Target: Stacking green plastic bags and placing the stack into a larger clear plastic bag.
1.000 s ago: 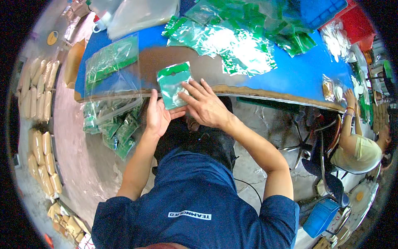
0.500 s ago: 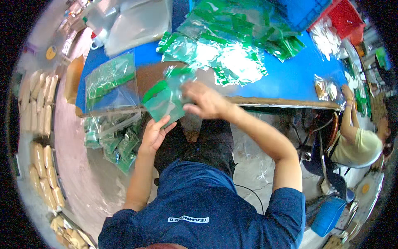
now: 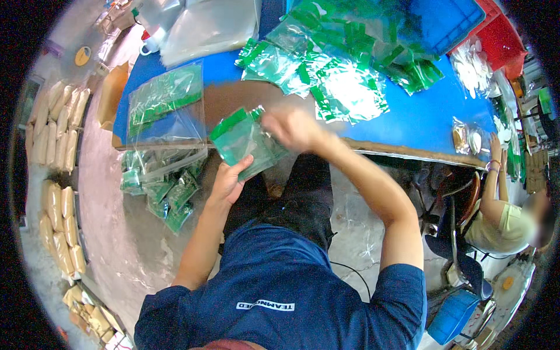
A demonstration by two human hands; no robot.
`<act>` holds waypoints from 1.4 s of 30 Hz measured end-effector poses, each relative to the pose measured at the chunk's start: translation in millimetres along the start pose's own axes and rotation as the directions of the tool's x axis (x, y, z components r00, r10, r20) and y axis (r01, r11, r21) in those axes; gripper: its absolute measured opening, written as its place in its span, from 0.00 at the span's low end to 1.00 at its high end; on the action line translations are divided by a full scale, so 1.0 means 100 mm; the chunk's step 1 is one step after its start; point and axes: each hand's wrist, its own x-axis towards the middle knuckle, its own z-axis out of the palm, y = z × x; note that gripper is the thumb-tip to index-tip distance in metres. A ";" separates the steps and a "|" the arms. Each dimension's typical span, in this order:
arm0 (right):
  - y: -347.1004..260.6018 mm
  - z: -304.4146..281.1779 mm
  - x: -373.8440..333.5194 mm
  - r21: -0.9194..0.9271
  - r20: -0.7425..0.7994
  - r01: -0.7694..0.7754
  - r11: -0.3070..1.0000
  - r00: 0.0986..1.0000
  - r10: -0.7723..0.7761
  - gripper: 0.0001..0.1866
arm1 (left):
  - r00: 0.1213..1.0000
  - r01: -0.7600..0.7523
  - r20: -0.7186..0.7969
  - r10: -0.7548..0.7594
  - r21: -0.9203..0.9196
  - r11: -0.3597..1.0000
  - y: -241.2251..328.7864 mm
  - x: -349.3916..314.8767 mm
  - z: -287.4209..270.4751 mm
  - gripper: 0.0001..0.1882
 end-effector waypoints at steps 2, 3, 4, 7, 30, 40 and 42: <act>0.44 0.00 0.38 -0.140 -0.401 -0.005 0.990 0.915 -0.052 0.22 | 0.999 -0.044 -0.027 0.043 -0.025 0.999 0.00 0.01 0.02 0.25; 0.66 0.03 0.47 -0.286 -0.340 -0.091 0.954 0.940 -0.012 0.24 | 0.999 -0.044 -0.023 0.044 -0.023 0.999 0.00 0.01 0.01 0.25; 0.71 0.02 0.57 -0.429 -0.280 -0.150 0.891 0.960 0.027 0.26 | 0.997 -0.059 -0.054 0.052 -0.127 0.990 0.01 -0.01 -0.02 0.25; 0.37 0.30 0.42 -0.486 -0.124 0.040 0.873 0.986 -0.114 0.27 | 0.991 -0.084 -0.122 0.053 -0.264 0.961 0.02 -0.06 -0.16 0.25; 1.04 0.03 1.03 -0.413 -0.516 -0.228 0.882 0.856 -0.020 0.37 | 0.991 -0.134 -0.012 0.134 -0.196 0.971 0.03 -0.08 -0.18 0.27; -0.12 0.18 0.09 0.252 0.047 0.225 0.941 0.969 -0.244 0.22 | 0.995 -0.074 0.046 0.083 -0.180 0.981 0.03 -0.09 -0.27 0.26; -0.19 -0.02 0.37 0.316 0.294 -0.221 0.923 0.947 0.127 0.23 | 0.999 -0.019 0.047 0.028 -0.171 0.985 0.01 -0.08 -0.26 0.27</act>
